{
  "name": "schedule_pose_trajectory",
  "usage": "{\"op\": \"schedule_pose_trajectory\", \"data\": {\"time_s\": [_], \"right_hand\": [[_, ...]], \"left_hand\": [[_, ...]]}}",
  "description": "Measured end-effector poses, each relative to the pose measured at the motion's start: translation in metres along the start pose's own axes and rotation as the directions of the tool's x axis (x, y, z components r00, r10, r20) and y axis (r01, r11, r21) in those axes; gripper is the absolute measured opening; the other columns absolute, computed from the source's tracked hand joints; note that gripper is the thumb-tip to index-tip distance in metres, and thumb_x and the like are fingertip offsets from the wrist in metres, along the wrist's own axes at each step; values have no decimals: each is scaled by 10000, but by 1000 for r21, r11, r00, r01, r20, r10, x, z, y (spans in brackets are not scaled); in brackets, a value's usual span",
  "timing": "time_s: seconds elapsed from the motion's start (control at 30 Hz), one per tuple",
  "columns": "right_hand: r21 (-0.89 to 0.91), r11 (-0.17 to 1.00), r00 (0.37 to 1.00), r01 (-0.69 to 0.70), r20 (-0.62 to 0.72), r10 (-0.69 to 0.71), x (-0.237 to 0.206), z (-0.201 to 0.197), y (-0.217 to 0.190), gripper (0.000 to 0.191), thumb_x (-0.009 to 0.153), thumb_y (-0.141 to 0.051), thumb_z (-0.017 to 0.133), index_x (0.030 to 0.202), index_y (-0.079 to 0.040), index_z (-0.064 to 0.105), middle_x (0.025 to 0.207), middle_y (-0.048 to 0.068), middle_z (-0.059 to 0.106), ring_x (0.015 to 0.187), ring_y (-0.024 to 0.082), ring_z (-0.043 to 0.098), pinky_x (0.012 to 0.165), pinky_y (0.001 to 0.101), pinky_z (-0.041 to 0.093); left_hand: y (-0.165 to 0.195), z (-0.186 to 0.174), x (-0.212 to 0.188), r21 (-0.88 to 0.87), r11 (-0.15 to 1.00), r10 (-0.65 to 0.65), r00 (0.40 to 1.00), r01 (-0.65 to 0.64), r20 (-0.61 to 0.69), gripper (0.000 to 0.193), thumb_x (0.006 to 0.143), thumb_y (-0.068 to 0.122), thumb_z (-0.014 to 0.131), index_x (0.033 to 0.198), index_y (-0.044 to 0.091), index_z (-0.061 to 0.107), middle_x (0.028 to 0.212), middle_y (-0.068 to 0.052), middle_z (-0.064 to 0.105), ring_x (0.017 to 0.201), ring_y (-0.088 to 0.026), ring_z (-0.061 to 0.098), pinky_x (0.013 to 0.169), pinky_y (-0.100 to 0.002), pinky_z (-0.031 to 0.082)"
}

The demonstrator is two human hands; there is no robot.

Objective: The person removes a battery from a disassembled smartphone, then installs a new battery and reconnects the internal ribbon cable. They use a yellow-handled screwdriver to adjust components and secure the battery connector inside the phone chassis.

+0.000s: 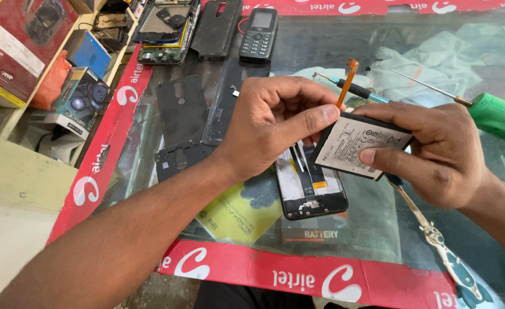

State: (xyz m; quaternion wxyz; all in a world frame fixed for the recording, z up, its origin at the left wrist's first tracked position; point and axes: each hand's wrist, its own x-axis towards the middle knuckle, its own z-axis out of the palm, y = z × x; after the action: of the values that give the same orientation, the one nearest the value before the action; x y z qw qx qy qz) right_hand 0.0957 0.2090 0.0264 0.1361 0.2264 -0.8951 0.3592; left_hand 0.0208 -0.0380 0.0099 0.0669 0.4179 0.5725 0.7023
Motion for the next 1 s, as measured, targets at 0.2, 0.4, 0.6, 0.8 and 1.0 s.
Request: {"op": "schedule_pose_trajectory", "data": {"time_s": [0.2,0.4,0.6,0.8,1.0], "right_hand": [[-2,1000,1000,-6,-2,6,1,-2,-2,472,755,-140,766,1204,-2,723,824,108,799,563,105,698,490,243,530],[5,1000,1000,-8,-22,8,0,-4,-5,451,742,-82,733,1185,1,726,869,109,804,654,98,746,589,243,576],[40,997,997,-58,-54,61,0,-5,-7,452,759,-52,691,1205,9,728,890,119,804,728,119,736,648,261,588],[6,998,996,-64,-68,65,1,-7,-11,475,739,-50,678,1208,2,735,901,122,799,737,119,747,646,265,588],[-1,998,996,-58,-64,58,1,-8,-14,479,750,-70,693,1222,-4,737,898,126,801,710,122,738,629,263,582]], "left_hand": [[4,0,-2,-5,1000,17,1000,-17,3,149,1048,106,712,1127,-14,750,939,-68,763,792,-53,679,761,-234,582],[7,0,-1,7,995,105,989,-104,-106,134,1070,92,727,1129,-27,741,965,-54,751,847,-52,667,770,-214,566],[19,-5,-6,-48,982,182,982,-184,-59,136,1073,-15,679,1201,-24,724,1036,-50,719,930,-65,667,844,-218,575],[22,-4,-4,73,968,246,964,-239,-103,72,1057,-29,695,1116,-35,734,1029,-76,720,896,-87,695,807,-225,603],[22,-2,-3,7,983,185,975,-186,-121,79,1123,6,667,1142,-20,739,978,-80,743,830,-97,719,733,-226,599]]}}
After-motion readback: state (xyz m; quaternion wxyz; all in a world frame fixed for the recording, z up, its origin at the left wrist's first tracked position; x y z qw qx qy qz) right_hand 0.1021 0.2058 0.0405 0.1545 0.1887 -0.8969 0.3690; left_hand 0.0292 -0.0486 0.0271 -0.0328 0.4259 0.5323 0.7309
